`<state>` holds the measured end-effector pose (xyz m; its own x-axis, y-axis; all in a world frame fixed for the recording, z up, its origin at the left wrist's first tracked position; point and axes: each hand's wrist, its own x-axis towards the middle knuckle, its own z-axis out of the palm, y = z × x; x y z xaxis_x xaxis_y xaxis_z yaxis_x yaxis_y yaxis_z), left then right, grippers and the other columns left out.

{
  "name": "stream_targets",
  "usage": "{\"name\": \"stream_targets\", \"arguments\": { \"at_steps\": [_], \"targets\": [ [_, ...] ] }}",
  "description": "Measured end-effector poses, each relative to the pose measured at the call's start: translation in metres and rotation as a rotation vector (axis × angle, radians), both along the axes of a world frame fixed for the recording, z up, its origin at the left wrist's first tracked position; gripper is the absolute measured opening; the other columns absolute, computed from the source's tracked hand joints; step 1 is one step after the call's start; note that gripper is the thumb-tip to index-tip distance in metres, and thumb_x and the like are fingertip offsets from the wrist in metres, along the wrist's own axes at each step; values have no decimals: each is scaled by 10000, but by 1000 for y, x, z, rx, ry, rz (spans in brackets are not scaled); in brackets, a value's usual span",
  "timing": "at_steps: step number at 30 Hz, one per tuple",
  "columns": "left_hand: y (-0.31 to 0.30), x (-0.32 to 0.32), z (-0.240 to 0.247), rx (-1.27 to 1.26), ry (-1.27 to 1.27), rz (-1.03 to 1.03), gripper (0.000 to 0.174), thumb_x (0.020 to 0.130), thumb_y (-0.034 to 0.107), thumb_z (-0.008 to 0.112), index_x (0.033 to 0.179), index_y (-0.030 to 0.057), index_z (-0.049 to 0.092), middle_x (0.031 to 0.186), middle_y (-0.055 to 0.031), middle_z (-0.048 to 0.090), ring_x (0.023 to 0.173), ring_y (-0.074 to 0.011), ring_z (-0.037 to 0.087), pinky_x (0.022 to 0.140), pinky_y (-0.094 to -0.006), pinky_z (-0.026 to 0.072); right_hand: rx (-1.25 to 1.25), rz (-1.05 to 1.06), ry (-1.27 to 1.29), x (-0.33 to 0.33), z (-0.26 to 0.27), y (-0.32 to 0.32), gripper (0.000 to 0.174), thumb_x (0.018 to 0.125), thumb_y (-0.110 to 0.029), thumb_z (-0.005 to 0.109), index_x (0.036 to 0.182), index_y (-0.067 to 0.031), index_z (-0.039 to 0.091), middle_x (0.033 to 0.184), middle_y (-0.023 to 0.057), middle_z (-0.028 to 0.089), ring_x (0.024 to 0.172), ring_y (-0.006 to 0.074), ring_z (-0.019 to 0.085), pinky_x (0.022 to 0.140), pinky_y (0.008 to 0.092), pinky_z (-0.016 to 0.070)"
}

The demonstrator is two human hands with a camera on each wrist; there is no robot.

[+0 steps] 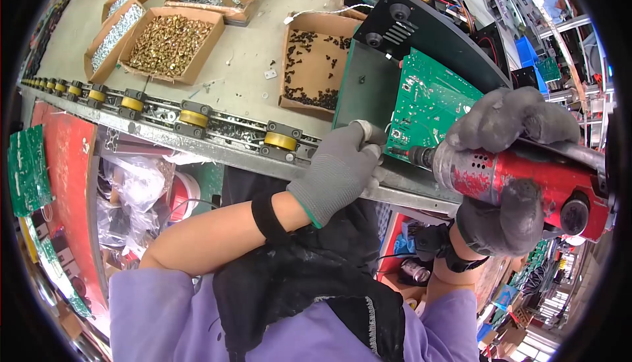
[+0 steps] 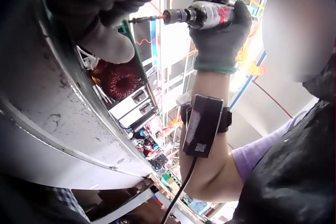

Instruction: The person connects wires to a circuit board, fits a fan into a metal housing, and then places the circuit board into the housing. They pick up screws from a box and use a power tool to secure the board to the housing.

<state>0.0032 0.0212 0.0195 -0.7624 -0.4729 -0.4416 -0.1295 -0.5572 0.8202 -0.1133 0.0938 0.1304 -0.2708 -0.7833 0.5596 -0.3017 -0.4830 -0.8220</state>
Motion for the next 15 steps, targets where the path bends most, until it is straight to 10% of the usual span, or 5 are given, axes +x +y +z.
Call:
{"name": "stream_targets", "arguments": {
  "at_steps": [15],
  "targets": [
    [-5, 18, 12, 141, 21, -32, 254, 893, 134, 668, 1035, -57, 579, 809, -75, 638, 685, -102, 642, 594, -215, 557, 26, 119, 44, 1, 0, -10, 468, 822, -222, 644, 1238, -64, 495, 949, 111, 500, 783, 207, 510, 606, 308, 479]
  ]
}}
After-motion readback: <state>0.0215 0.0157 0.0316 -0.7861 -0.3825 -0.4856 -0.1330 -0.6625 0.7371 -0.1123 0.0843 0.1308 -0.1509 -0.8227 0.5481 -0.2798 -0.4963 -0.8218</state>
